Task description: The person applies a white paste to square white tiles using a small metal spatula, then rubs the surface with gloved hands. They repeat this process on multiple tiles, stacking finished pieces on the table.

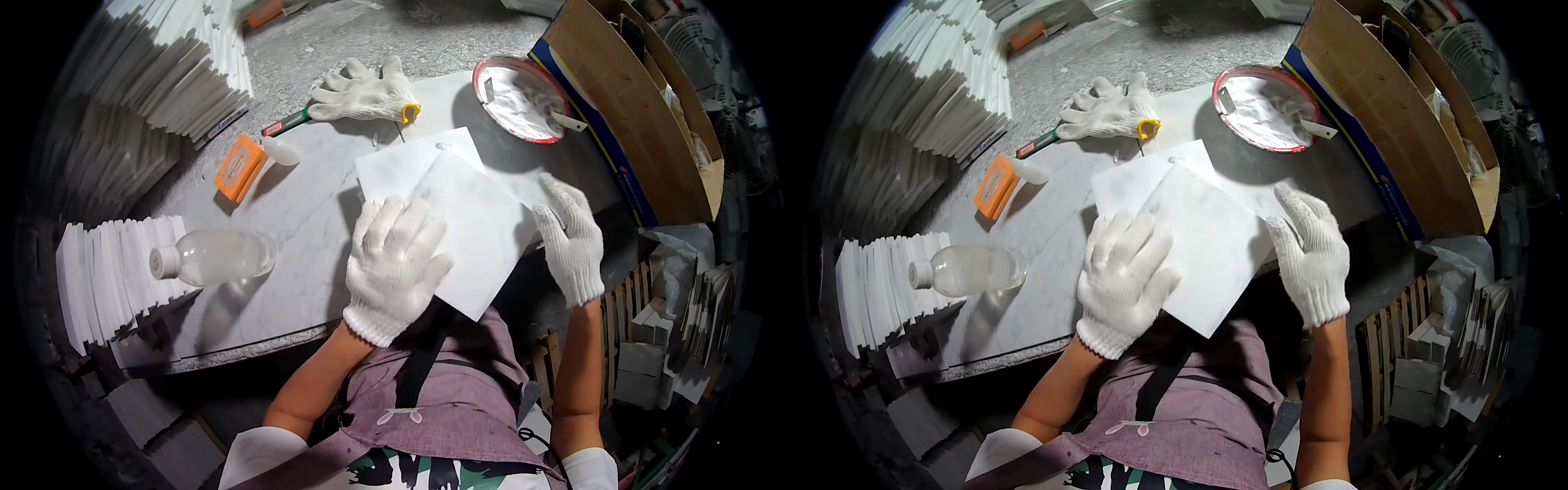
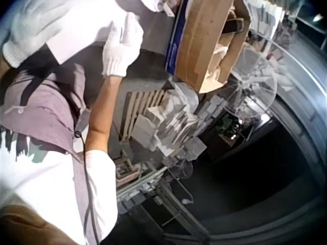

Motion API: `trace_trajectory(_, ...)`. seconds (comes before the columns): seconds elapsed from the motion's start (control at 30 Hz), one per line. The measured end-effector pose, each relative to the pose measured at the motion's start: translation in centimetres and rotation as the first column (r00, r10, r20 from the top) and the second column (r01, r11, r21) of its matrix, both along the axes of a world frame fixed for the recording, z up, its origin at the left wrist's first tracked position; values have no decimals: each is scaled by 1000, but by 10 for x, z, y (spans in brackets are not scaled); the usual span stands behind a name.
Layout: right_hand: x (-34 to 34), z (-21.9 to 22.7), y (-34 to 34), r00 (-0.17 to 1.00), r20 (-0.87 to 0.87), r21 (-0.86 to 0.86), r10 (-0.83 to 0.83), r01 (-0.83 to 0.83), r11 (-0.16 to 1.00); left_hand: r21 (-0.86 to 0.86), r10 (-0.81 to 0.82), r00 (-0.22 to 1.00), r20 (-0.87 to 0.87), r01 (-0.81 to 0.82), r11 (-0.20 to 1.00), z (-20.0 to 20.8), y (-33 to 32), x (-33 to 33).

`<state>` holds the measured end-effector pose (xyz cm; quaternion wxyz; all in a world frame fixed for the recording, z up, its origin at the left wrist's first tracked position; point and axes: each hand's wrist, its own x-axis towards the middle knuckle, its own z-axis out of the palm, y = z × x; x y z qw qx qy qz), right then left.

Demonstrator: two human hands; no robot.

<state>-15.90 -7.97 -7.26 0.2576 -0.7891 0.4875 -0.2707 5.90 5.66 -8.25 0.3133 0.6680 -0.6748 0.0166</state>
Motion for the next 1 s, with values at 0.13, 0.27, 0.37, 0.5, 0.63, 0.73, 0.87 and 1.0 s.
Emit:
trace_trajectory(0.13,32,23,10,956,-242,-334,167,-244,911,-76,-26,1000,-6,25,997,-12,-2,1)
trace_trajectory(0.27,61,16,14,852,-391,-207,348,-449,869,10,-56,995,-86,57,998,-7,-5,1)
trace_trajectory(0.37,77,12,-3,862,-373,-226,344,-444,867,17,-65,997,-33,65,998,-6,-11,2)
trace_trajectory(0.5,82,16,-9,832,-405,-193,379,-483,854,112,-101,994,-37,104,988,8,-21,8)
trace_trajectory(0.63,69,21,7,808,-437,-151,395,-499,853,43,-125,990,-60,128,991,4,-27,11)
trace_trajectory(0.73,60,28,17,793,-446,-69,415,-493,867,106,-133,987,-88,142,984,5,-28,13)
trace_trajectory(0.87,59,19,18,838,-386,-98,385,-452,886,103,-136,987,-85,144,984,-3,-23,14)
trace_trajectory(1.0,63,16,14,886,-281,-116,370,-414,903,133,-68,996,-51,75,988,-14,-3,7)
